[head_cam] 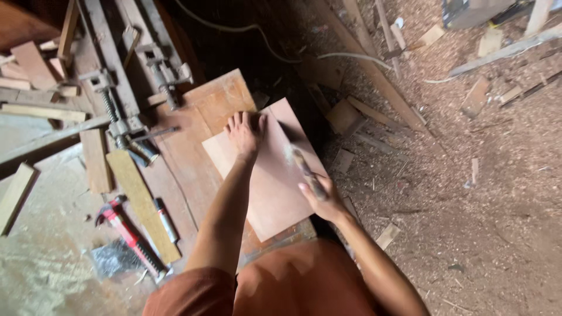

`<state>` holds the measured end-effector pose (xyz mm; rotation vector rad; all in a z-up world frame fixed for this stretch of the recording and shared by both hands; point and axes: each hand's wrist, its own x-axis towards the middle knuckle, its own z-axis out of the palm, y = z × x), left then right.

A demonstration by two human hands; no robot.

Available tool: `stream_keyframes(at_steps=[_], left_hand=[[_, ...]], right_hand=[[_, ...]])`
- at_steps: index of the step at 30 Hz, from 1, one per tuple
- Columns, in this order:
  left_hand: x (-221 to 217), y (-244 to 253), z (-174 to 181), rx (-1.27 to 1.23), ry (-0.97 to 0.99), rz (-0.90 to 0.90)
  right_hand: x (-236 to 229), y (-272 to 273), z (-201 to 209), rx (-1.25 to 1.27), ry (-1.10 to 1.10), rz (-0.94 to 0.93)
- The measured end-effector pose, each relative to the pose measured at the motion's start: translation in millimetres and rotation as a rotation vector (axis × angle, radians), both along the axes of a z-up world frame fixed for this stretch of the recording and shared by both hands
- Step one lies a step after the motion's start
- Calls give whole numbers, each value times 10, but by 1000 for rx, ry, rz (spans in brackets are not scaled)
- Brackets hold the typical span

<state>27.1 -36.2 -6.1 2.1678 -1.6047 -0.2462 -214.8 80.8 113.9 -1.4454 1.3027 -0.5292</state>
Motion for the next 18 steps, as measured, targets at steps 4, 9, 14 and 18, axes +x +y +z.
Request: stream_keyframes(at_steps=[4, 9, 14, 18], left_hand=[[-58, -55, -104, -64, -35, -32], [-59, -94, -231, -145, -37, -82], [126, -25, -164, -68, 47, -45], [100, -42, -65, -118, 32, -12]], right_hand=[[-566, 672, 753, 79, 61, -17], [-501, 729, 660, -115, 12, 32], [-72, 627, -119, -44, -26, 37], [-383, 356, -149, -129, 34, 97]])
